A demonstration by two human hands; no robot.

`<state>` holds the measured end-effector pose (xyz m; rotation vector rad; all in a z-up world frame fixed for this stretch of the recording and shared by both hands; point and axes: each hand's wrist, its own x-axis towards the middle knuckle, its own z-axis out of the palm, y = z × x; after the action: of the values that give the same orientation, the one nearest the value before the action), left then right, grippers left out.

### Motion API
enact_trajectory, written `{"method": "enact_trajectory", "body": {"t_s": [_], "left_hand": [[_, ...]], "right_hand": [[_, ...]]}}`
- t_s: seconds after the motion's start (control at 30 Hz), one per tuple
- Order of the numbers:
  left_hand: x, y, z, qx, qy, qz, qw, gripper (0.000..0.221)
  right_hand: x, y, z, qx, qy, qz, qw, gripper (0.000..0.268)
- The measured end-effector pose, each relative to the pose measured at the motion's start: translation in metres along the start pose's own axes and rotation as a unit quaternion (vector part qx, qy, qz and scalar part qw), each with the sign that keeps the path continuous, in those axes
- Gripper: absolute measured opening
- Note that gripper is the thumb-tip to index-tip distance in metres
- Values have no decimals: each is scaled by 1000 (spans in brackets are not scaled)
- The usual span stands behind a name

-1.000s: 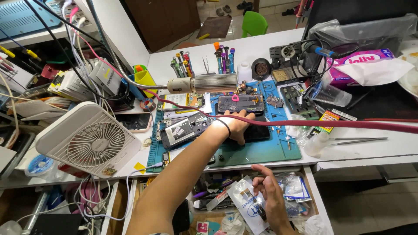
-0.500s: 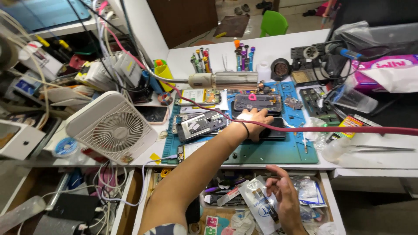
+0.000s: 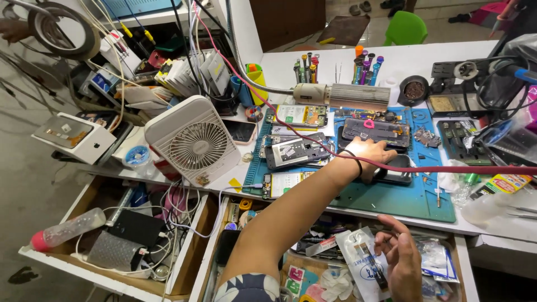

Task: The person is inspecting and organizing various disassembled mobile phone components, including screens, batteries, and frames, on a cluttered repair workbench.

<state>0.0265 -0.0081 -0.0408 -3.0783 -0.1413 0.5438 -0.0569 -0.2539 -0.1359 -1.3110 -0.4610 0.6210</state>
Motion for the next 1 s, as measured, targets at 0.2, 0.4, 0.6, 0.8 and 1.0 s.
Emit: {"method": "enact_trajectory", "body": {"t_s": [0.2,0.4,0.6,0.8,1.0], "left_hand": [[-35,9,28,16,163,-10,986,74],[-181,43,32,-63,322,80,941,50],[-264,74,70,-257,449,173,838,33],[-263,60,122,-251,521,138,804,58],[-264,54,128,-248,532,127,799,57]], "right_hand": [[-2,-4,1,5,19,-28,999,60],[-7,-16,12,-18,65,-75,995,53],[-20,-25,9,-130,59,-292,946,38],[-37,-77,-34,-194,79,-359,910,23],[19,-104,-175,-431,206,-311,822,12]]}}
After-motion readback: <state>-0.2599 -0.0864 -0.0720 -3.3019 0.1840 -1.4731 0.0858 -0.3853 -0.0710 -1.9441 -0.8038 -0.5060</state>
